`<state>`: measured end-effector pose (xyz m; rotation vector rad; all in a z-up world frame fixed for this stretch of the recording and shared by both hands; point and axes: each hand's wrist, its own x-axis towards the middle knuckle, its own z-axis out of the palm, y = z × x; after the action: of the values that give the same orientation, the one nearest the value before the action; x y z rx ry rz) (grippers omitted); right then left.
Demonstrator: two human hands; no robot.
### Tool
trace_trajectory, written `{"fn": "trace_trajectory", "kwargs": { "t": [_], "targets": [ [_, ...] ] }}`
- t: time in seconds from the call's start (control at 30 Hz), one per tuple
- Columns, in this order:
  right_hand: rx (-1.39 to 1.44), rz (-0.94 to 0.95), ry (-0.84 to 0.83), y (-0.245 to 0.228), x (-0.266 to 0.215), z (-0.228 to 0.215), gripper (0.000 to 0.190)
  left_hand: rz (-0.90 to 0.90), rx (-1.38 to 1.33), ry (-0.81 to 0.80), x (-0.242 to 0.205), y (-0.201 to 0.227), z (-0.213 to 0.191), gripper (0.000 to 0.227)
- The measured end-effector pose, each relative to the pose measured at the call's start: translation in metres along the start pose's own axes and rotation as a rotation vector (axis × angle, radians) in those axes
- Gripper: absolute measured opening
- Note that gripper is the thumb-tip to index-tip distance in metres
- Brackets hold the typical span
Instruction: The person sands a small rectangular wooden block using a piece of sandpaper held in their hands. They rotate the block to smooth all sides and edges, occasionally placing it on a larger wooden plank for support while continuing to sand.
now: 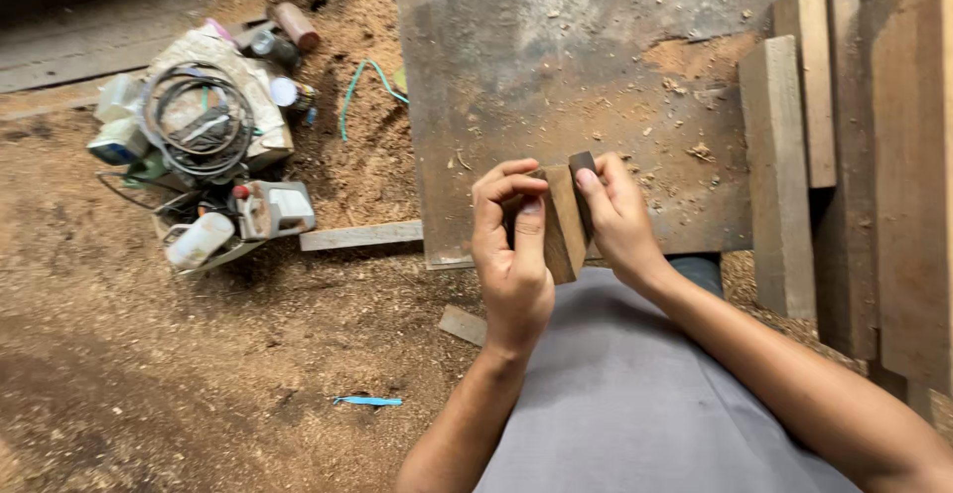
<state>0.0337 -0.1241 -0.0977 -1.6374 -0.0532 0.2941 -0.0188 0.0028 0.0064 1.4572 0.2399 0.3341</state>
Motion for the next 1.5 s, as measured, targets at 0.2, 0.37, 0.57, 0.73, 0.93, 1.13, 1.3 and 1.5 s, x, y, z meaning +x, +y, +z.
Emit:
{"fn": "trace_trajectory", "kwargs": {
  "t": [0.2, 0.37, 0.57, 0.73, 0.93, 1.13, 1.3, 1.5],
  "targets": [
    [-0.064, -0.047, -0.079, -0.028, -0.047, -0.006, 0.014, 0.027, 0.021, 0.005, 0.0, -0.005, -0.006, 0.011],
    [-0.169, 0.087, -0.024, 0.02, 0.009, -0.005, 0.019, -0.015, -0.012, 0.031, -0.001, -0.007, -0.006, 0.011],
    [-0.1, -0.015, -0.169, -0.029, -0.055, -0.014, 0.016, 0.023, -0.017, 0.037, 0.0, -0.007, -0.003, 0.01],
    [-0.094, -0.011, -0.058, -0.01, 0.001, 0.001, 0.015, 0.053, 0.016, 0.055, 0.006, -0.008, -0.007, 0.012],
    [-0.05, 0.153, -0.167, -0.045, -0.042, -0.008, 0.016, 0.013, -0.024, 0.036, -0.003, -0.008, -0.006, 0.013],
    [-0.286, 0.062, 0.019, 0.004, -0.001, -0.001, 0.018, 0.021, 0.022, 0.023, 0.0, -0.005, -0.005, 0.013],
    [-0.009, -0.092, -0.089, -0.014, -0.034, -0.005, 0.017, -0.006, -0.024, 0.04, 0.004, -0.006, -0.001, 0.011],
    [-0.082, 0.07, -0.026, -0.011, -0.009, -0.003, 0.016, 0.042, 0.025, 0.019, 0.002, -0.003, 0.0, 0.011]
  ]
}}
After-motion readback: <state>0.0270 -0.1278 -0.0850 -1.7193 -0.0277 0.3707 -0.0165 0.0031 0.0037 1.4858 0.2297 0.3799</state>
